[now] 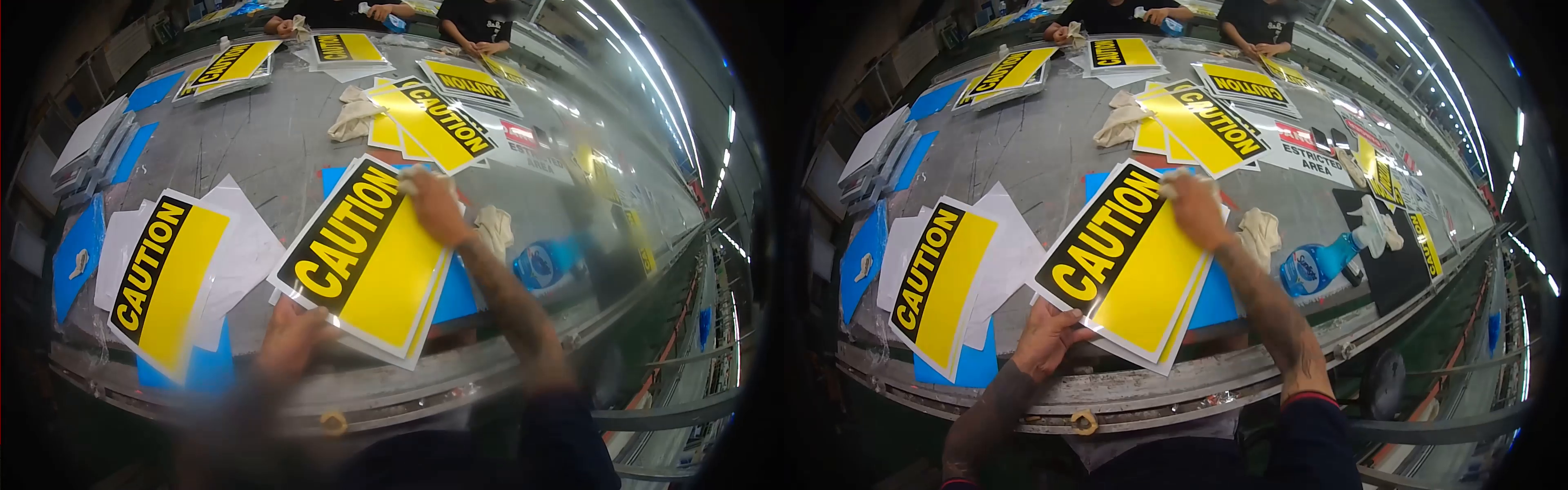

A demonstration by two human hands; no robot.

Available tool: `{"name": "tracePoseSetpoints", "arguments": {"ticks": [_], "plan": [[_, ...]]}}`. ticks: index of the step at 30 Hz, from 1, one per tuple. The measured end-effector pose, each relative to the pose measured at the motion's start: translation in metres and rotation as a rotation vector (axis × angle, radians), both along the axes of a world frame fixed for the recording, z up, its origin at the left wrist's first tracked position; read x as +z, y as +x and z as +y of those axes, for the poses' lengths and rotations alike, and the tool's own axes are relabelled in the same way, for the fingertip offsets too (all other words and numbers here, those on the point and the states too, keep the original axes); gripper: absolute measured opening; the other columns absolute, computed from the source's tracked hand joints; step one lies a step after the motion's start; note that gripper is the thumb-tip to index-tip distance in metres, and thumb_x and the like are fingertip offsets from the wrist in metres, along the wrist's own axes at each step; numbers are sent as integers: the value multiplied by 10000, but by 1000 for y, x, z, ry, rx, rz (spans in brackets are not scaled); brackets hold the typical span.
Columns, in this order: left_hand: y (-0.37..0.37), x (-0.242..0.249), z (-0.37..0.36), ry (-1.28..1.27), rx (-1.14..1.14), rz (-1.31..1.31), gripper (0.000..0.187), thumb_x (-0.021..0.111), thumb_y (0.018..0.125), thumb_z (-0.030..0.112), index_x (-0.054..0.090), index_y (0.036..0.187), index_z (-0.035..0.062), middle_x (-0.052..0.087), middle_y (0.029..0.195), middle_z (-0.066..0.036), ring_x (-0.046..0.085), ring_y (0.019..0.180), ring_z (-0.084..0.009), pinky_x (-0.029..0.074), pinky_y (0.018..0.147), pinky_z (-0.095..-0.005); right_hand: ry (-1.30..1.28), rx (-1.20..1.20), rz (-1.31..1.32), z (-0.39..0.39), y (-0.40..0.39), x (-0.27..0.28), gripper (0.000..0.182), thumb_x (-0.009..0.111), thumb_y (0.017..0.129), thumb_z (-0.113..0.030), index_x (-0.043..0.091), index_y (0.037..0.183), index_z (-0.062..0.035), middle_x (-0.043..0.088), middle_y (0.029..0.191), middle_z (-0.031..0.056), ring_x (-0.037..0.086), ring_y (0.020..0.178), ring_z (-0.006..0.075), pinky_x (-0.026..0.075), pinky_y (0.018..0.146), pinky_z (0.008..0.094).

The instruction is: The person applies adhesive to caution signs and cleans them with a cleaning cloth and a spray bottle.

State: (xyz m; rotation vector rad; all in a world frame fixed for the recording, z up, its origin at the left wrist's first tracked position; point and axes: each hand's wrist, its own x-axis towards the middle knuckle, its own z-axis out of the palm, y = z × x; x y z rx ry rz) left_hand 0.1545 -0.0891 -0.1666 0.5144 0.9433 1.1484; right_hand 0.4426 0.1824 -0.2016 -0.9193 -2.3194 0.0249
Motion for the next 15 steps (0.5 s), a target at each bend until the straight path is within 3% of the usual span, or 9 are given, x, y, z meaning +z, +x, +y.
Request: {"name": "tracePoseSetpoints", "arguments": {"ticks": [1,3,7,8,9,10,12,13,15], "plan": [[0,0,-2,10,6,-8,614,577,1058,-67,348,1617,43,577,1571,-164,670,1376,-319,700,979,-447,-220,-191,200,18,15,13,266,579,1036,-125,700,1263,-54,735,1230,214,684,1168,450,533,1002,503],[-5,-1,0,35,-5,-20,606,570,1062,-74,353,1616,42,580,1568,-165,673,1373,-321,697,986,-449,-114,-364,330,28,29,25,320,603,1021,-41,690,1329,-55,749,1248,228,705,1193,443,567,979,484],[-7,-3,2,9,-10,-6,611,586,1060,-68,360,1615,53,593,1558,-150,683,1360,-309,697,984,-447,-252,151,269,-94,-24,33,527,624,970,64,641,1469,-105,743,1351,148,711,1284,368,551,1109,436],[-10,-6,2,-1,-26,21,611,591,1058,-68,363,1613,51,596,1556,-148,686,1356,-306,696,985,-446,-361,280,136,-135,-39,40,571,647,970,-6,600,1526,-128,696,1456,139,617,1434,372,483,1189,507],[-10,-8,4,-10,-48,50,612,596,1056,-68,365,1611,49,598,1553,-146,689,1351,-303,695,985,-445,-122,358,-184,-160,-52,50,576,666,977,-117,585,1546,-145,651,1523,136,522,1529,367,402,1240,571],[-5,3,2,-2,-35,10,608,609,1046,-58,376,1600,37,615,1531,-145,697,1335,-293,692,984,-443,-81,331,-151,-160,-55,39,480,640,987,-151,643,1466,-135,638,1517,158,519,1513,365,382,1226,626],[-2,4,0,58,-30,-47,583,598,1046,-45,386,1585,23,620,1519,-155,698,1329,-299,692,981,-445,37,200,-109,-80,-21,7,392,603,975,-59,696,1352,-110,647,1476,168,565,1438,391,447,1170,573],[-4,1,1,36,-43,-5,569,591,1046,-32,388,1577,14,613,1523,-169,693,1335,-310,688,992,-454,-197,144,77,-18,10,-16,346,576,962,3,716,1268,-79,661,1433,183,597,1377,409,481,1126,507],[-2,2,-3,4,-37,28,561,574,1054,-48,385,1578,19,590,1547,-173,676,1359,-312,677,1019,-467,-100,-163,147,10,51,-1,346,548,988,60,697,1282,-45,737,1322,165,695,1260,381,561,1063,434]]}}
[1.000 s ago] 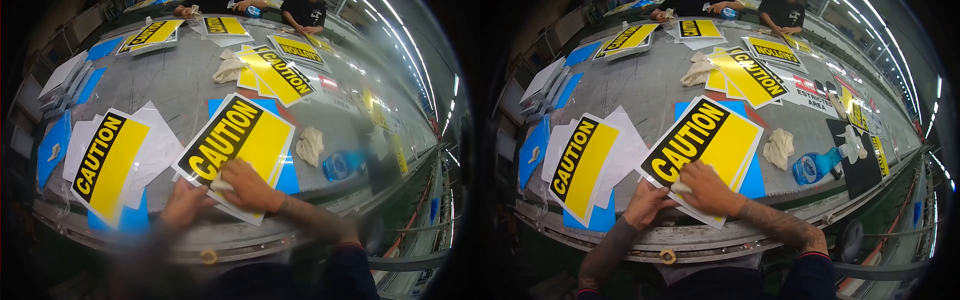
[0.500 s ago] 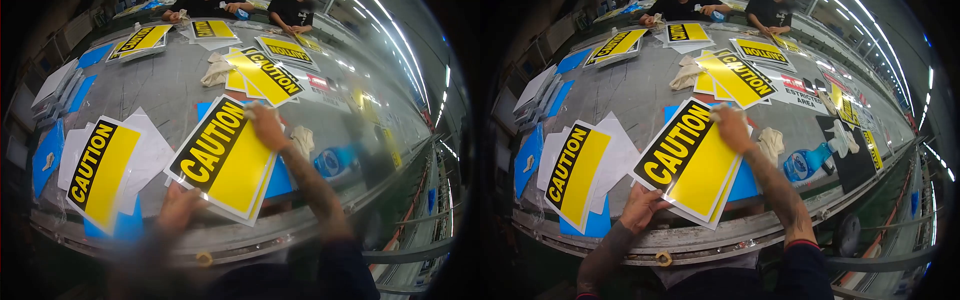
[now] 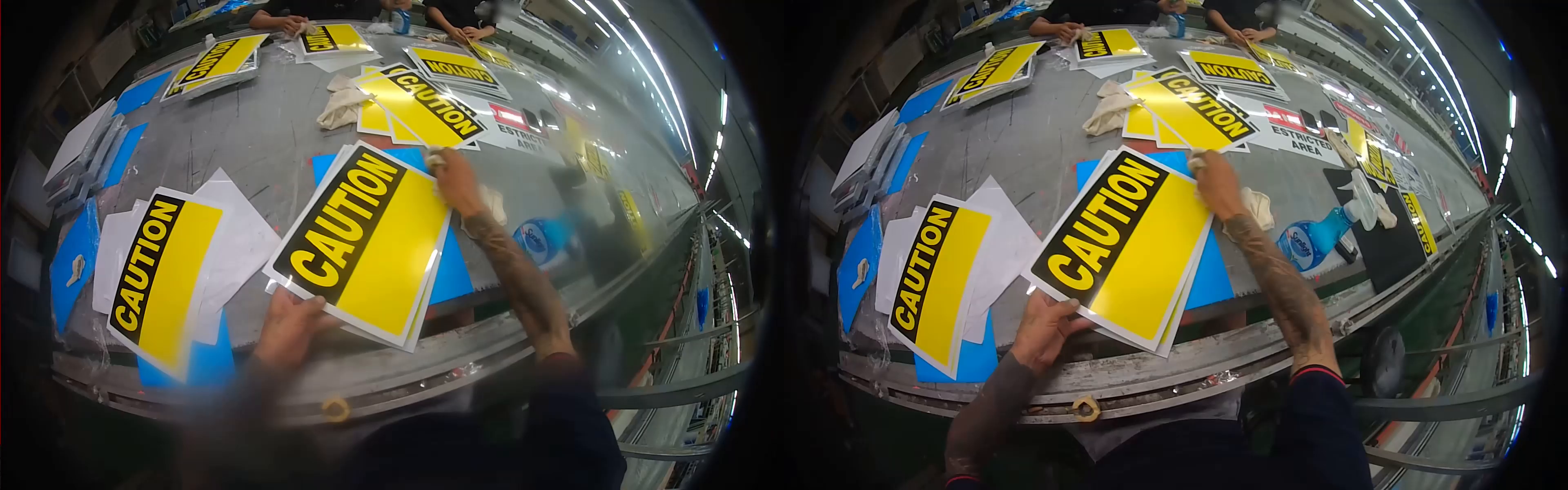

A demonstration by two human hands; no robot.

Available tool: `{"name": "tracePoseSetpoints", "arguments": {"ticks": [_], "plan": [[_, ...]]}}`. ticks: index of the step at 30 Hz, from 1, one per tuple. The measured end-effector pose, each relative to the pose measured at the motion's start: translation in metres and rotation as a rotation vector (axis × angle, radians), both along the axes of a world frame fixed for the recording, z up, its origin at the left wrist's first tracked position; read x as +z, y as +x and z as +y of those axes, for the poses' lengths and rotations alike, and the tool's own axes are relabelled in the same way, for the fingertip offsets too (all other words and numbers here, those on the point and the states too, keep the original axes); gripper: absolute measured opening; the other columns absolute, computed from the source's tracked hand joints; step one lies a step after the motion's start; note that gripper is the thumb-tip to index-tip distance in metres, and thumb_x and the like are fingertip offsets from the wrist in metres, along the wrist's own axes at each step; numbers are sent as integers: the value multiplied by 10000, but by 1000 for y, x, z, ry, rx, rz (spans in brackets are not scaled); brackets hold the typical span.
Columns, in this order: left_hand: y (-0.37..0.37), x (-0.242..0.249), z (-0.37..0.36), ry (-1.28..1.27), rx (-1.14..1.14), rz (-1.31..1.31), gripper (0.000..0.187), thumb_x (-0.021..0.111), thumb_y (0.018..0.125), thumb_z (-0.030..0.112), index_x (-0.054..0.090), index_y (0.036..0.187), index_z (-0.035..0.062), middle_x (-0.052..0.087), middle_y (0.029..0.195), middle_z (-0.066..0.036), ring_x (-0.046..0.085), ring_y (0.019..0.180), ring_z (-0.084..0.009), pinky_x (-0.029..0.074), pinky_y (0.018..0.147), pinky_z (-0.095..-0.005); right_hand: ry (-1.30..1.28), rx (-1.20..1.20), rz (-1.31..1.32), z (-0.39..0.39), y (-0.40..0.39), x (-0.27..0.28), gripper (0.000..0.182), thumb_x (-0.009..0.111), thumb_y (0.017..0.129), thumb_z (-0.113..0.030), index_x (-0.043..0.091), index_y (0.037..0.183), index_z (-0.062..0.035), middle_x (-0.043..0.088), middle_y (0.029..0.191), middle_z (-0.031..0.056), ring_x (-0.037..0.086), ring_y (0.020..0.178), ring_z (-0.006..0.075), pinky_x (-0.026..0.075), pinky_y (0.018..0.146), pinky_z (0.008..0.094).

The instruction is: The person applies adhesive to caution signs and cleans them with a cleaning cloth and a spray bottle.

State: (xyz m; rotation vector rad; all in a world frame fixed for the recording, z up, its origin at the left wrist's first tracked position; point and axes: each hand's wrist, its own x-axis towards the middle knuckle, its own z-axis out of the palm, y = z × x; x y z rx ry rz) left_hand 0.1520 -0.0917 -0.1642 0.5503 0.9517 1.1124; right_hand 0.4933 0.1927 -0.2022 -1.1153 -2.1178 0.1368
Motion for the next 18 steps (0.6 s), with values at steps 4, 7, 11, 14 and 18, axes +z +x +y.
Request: {"name": "tracePoseSetpoints", "arguments": {"ticks": [4,7,11,14,18], "plan": [[1,0,2,-19,52,-52,609,563,1053,-77,357,1612,48,584,1562,-145,654,1391,-295,675,1026,-458,-379,203,304,-121,-59,63,462,521,983,61,676,1402,-58,753,1333,188,721,1277,390,566,1090,425],[0,-6,4,-7,-14,-19,637,574,1059,-58,363,1638,101,587,1569,-118,658,1383,-269,670,1030,-441,-142,493,-344,-239,-107,53,634,620,874,2,652,1493,-136,496,1666,183,415,1590,432,417,1168,683],[0,-1,0,-64,-31,74,583,564,1064,-48,384,1608,63,592,1559,-137,672,1362,-271,663,1019,-432,153,237,-502,-138,-59,14,570,608,935,-54,646,1499,-125,480,1680,169,390,1599,425,379,1156,667],[0,-14,-2,10,-20,48,546,564,1059,-49,401,1573,36,597,1543,-146,680,1345,-282,687,979,-430,73,41,-421,-28,11,-3,495,579,956,-31,667,1441,-72,540,1627,174,451,1545,437,405,1262,507],[-3,-11,-3,23,22,3,549,559,1046,-77,402,1560,32,588,1546,-149,685,1338,-297,696,959,-433,-133,-45,-10,-38,3,23,544,546,967,11,627,1496,-84,590,1555,225,560,1439,466,485,1195,485]]}}
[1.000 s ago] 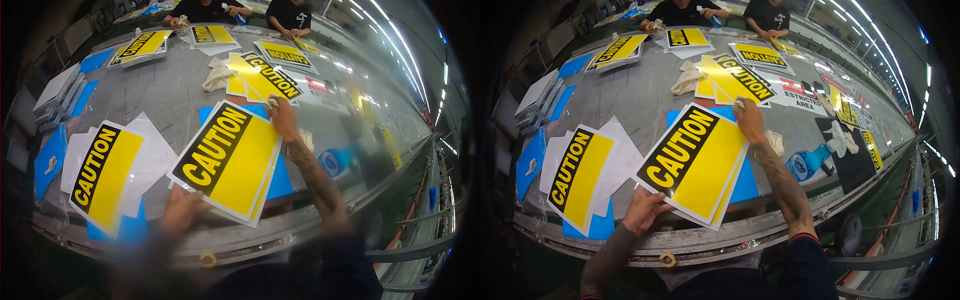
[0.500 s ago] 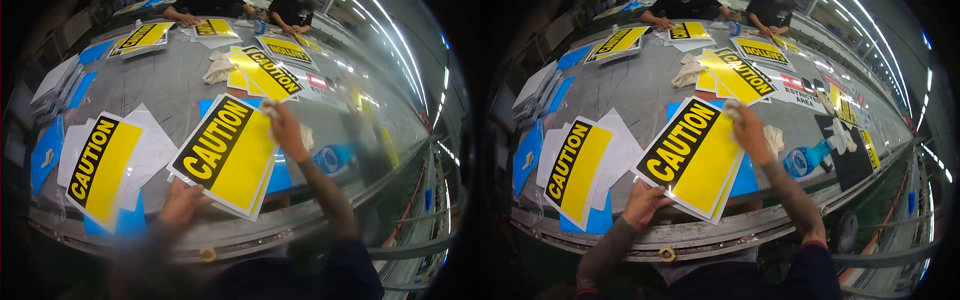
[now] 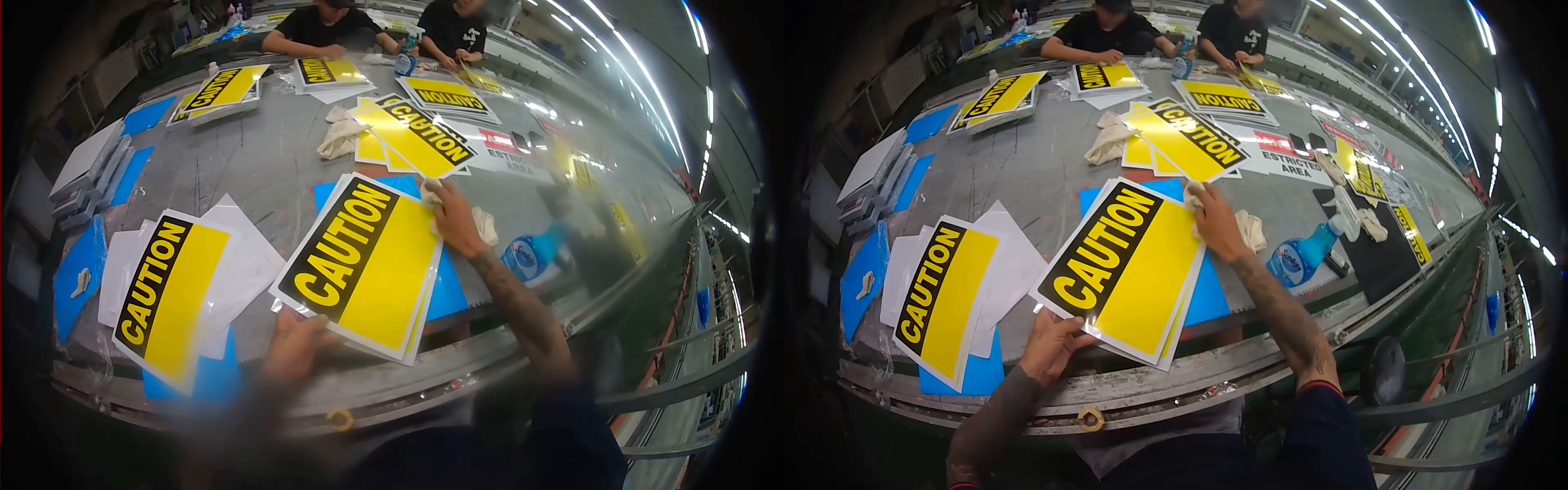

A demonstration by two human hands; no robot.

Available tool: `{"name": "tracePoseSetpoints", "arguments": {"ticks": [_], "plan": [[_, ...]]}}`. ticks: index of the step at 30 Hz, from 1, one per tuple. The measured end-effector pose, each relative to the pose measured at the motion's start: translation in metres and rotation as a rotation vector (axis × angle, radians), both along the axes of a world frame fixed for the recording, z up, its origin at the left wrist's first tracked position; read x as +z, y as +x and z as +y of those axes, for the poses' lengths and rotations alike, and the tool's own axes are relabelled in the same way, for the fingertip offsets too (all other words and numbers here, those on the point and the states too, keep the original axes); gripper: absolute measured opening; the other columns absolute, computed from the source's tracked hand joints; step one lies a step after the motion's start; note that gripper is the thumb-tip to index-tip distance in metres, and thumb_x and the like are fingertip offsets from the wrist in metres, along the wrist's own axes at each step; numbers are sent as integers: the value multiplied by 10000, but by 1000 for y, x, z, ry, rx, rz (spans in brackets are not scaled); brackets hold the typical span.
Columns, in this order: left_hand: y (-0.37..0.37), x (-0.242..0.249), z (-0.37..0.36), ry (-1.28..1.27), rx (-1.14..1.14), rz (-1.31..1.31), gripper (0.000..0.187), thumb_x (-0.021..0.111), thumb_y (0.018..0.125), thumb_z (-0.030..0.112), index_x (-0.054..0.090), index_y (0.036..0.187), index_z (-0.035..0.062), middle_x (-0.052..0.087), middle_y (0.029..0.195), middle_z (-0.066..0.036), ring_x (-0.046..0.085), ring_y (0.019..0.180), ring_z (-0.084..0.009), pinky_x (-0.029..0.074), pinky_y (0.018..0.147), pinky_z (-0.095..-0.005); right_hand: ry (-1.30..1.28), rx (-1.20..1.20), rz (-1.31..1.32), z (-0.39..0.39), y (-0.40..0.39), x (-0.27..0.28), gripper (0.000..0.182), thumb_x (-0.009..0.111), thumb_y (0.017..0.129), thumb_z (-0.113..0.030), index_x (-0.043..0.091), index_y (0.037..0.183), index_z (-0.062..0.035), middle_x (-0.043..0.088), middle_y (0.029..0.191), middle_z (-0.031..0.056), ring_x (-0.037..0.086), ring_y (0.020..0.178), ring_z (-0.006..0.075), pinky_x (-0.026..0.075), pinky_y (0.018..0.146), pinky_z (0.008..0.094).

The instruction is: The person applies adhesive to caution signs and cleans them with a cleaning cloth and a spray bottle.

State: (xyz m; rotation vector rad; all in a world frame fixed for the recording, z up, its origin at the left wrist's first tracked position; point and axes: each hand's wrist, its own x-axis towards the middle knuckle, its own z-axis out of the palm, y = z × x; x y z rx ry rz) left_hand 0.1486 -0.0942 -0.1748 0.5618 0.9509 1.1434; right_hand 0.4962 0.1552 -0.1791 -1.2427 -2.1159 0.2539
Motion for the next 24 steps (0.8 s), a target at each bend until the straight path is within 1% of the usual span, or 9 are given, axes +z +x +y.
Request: {"name": "tracePoseSetpoints", "arguments": {"ticks": [5,6,8,10,13,15,17,19,24], "plan": [[5,14,-1,55,18,-8,557,561,1033,-84,410,1557,30,611,1515,-141,693,1321,-295,694,954,-442,33,443,-297,-116,-71,4,716,567,901,59,547,1590,-133,467,1698,201,424,1592,422,374,1284,563],[3,12,0,37,-10,-9,559,564,1028,-82,418,1555,35,629,1494,-135,704,1298,-285,695,943,-433,60,345,-197,-101,-61,-8,708,599,873,44,571,1556,-140,517,1623,184,459,1557,424,378,1239,618],[6,15,0,-18,-20,79,553,573,1030,-73,422,1550,42,636,1478,-127,711,1279,-278,695,935,-425,127,161,-318,-31,-9,-29,630,520,929,69,598,1537,-78,528,1636,234,465,1551,442,376,1277,538],[2,3,-3,-3,-21,95,558,576,1032,-73,408,1551,45,631,1476,-125,705,1284,-280,696,940,-425,-38,-61,-25,13,24,-11,529,494,965,63,655,1461,-25,686,1429,263,655,1333,467,530,1138,463],[9,9,-1,-53,71,52,567,559,1040,-92,388,1561,50,600,1514,-127,672,1343,-289,697,955,-440,180,2,169,-13,3,10,536,535,954,71,630,1470,-41,694,1398,245,648,1297,489,525,1121,496],[4,4,-1,24,-25,127,566,562,1042,-78,393,1566,54,595,1531,-125,669,1349,-287,691,964,-449,-61,142,42,-69,-26,11,625,567,951,59,568,1562,-70,631,1495,278,621,1364,486,509,1163,492],[2,3,1,44,-57,75,556,565,1043,-69,401,1561,48,598,1533,-127,674,1343,-284,686,971,-453,198,173,-346,-106,-44,-9,634,612,929,39,564,1551,-73,563,1559,284,618,1348,507,541,1120,509],[2,2,-5,26,-59,73,544,567,1043,-62,408,1553,41,604,1527,-129,680,1335,-282,680,974,-451,-38,-24,-251,-89,-33,-13,624,636,917,19,561,1530,-66,510,1600,289,611,1344,514,561,1081,519],[8,7,-5,-21,9,79,530,571,1043,-56,411,1541,32,611,1511,-137,687,1324,-278,672,965,-432,123,-29,-360,-73,-6,-12,504,594,991,-46,589,1494,-40,585,1534,260,615,1343,477,524,1103,542]]}}
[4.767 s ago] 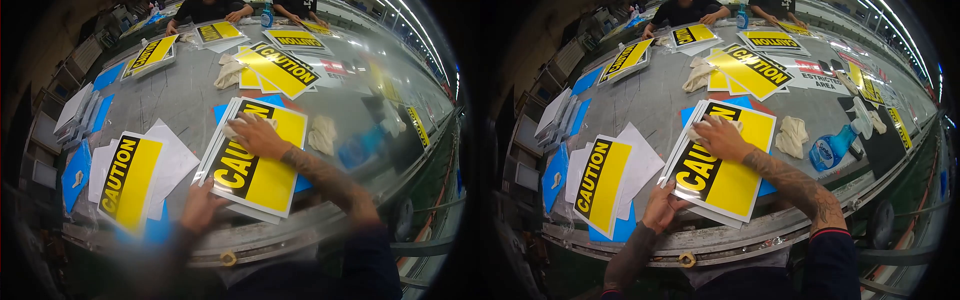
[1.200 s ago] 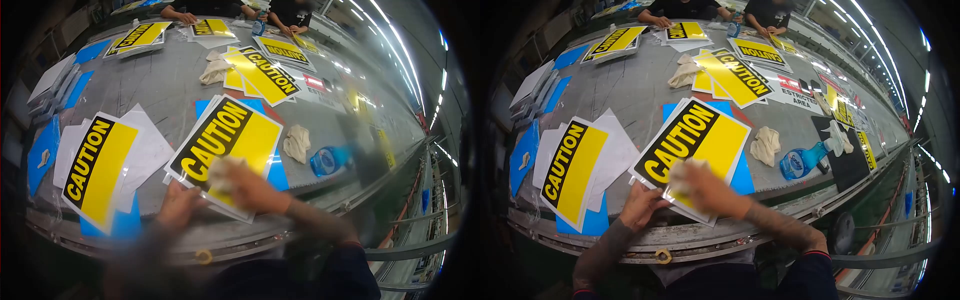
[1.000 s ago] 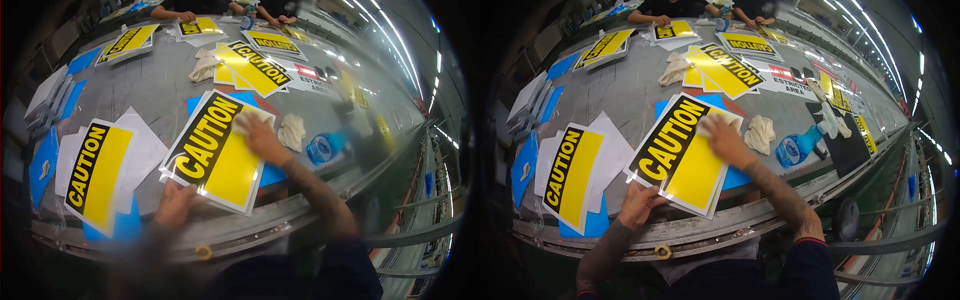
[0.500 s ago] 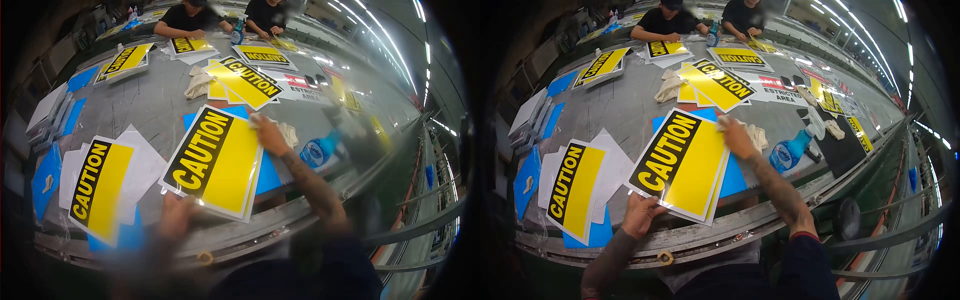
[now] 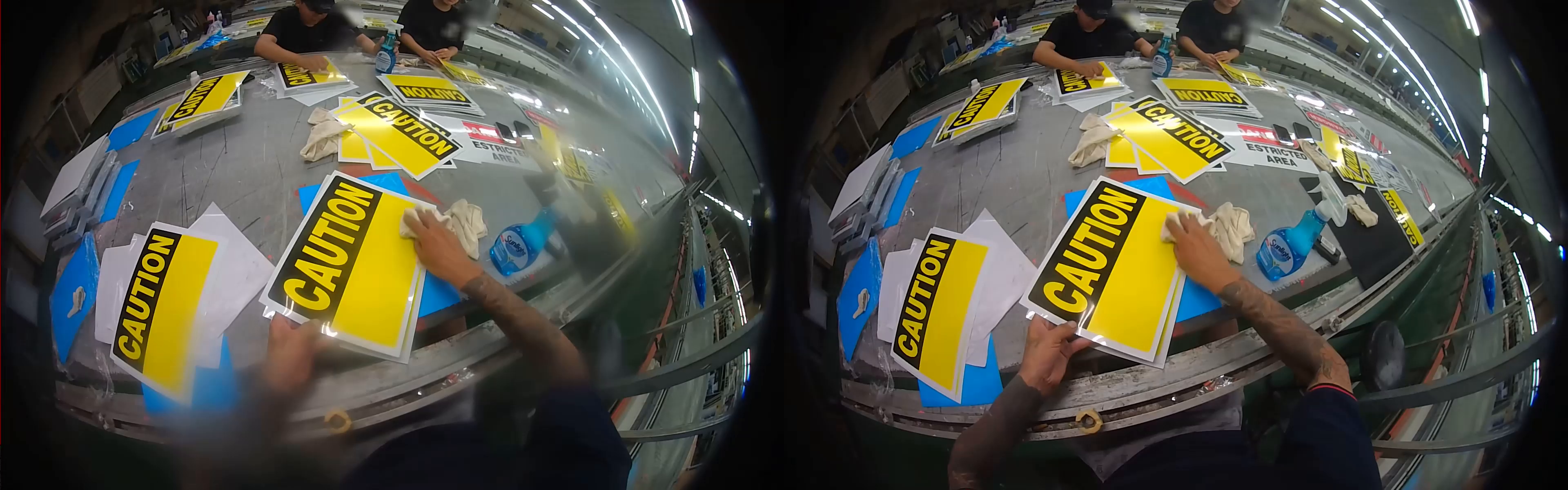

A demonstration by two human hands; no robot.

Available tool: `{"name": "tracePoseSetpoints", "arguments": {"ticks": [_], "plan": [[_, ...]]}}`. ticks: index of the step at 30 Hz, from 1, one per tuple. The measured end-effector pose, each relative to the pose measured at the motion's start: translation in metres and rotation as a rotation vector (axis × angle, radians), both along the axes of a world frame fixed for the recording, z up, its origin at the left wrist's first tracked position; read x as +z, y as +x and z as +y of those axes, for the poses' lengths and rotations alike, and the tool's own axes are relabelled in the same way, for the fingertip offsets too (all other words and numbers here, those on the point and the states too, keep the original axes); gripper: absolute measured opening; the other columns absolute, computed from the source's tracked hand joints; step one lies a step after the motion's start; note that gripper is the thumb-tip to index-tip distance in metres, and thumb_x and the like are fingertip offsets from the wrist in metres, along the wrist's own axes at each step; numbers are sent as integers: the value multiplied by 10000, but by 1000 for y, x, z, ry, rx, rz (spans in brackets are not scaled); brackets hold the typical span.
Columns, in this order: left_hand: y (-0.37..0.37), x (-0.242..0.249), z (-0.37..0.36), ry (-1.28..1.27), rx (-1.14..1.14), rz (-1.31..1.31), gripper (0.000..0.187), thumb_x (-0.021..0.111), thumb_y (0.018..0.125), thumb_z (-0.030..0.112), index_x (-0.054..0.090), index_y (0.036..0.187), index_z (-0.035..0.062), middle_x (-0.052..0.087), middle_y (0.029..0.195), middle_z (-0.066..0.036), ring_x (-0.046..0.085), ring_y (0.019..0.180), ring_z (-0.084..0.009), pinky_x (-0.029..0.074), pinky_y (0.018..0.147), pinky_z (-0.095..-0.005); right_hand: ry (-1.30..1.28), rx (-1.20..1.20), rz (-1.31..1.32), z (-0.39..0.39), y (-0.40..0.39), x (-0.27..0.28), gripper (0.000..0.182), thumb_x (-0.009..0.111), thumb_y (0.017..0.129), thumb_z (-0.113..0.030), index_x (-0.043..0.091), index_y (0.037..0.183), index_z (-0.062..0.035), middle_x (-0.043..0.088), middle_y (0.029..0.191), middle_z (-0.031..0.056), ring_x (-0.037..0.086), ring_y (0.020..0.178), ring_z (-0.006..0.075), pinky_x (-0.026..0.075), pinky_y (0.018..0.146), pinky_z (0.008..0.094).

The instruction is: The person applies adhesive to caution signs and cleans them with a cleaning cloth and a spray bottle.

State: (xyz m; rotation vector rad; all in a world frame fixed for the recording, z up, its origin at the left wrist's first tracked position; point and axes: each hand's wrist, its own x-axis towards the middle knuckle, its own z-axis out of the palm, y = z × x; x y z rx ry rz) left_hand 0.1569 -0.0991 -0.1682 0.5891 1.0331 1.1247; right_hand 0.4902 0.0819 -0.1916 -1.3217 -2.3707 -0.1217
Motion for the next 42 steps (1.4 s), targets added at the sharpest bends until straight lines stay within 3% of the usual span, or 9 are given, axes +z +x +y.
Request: {"name": "tracePoseSetpoints", "arguments": {"ticks": [2,5,9,15,22,25,28,38,42], "plan": [[1,1,2,9,14,-45,535,571,1044,-56,405,1545,37,606,1515,-139,684,1325,-278,672,962,-426,89,87,-67,-21,-2,1,472,603,970,-24,609,1441,0,614,1465,282,600,1353,472,511,1133,537],[2,2,-3,15,24,-51,538,568,1048,-56,402,1549,43,603,1517,-137,686,1320,-277,675,959,-417,-45,-127,-161,6,30,18,456,615,972,-28,637,1426,7,623,1475,262,592,1326,455,503,1139,508],[-3,-5,-1,15,14,-22,540,566,1054,-56,401,1558,45,607,1507,-136,692,1309,-272,681,949,-406,132,35,-216,1,35,13,403,655,965,-68,691,1358,10,649,1374,206,598,1252,401,509,1106,473],[1,3,0,-14,29,-24,540,569,1058,-51,400,1562,44,614,1503,-138,696,1307,-268,684,945,-399,104,-2,-302,6,32,24,367,657,963,-77,712,1314,14,640,1362,173,596,1246,374,521,1090,442],[0,-6,1,-7,23,-23,501,574,1064,-39,411,1531,47,611,1522,-138,689,1332,-277,676,964,-415,188,31,-341,3,27,22,316,642,981,-85,769,1249,24,679,1314,142,606,1236,331,562,974,432],[2,-3,1,25,39,-51,499,571,1065,-37,415,1531,49,613,1520,-136,684,1339,-275,675,967,-418,77,-20,-288,2,28,28,349,631,990,-68,750,1311,0,666,1307,134,615,1173,332,549,1008,433],[-1,2,0,-21,-1,-45,509,573,1065,-39,402,1536,51,600,1530,-136,676,1350,-277,673,980,-428,96,-80,-422,5,23,25,342,634,981,-62,753,1294,5,670,1300,133,622,1174,333,560,986,437],[1,-1,2,-5,32,-22,510,573,1062,-43,401,1535,43,610,1517,-144,679,1346,-289,675,994,-435,175,39,-294,7,27,21,287,651,975,-87,781,1216,0,692,1282,112,624,1218,316,568,955,424],[2,0,5,-35,28,0,507,574,1056,-40,410,1529,39,617,1505,-147,693,1319,-285,680,971,-417,28,-69,-361,25,31,23,298,652,978,-62,777,1246,-21,703,1311,139,637,1232,354,582,966,431]]}}
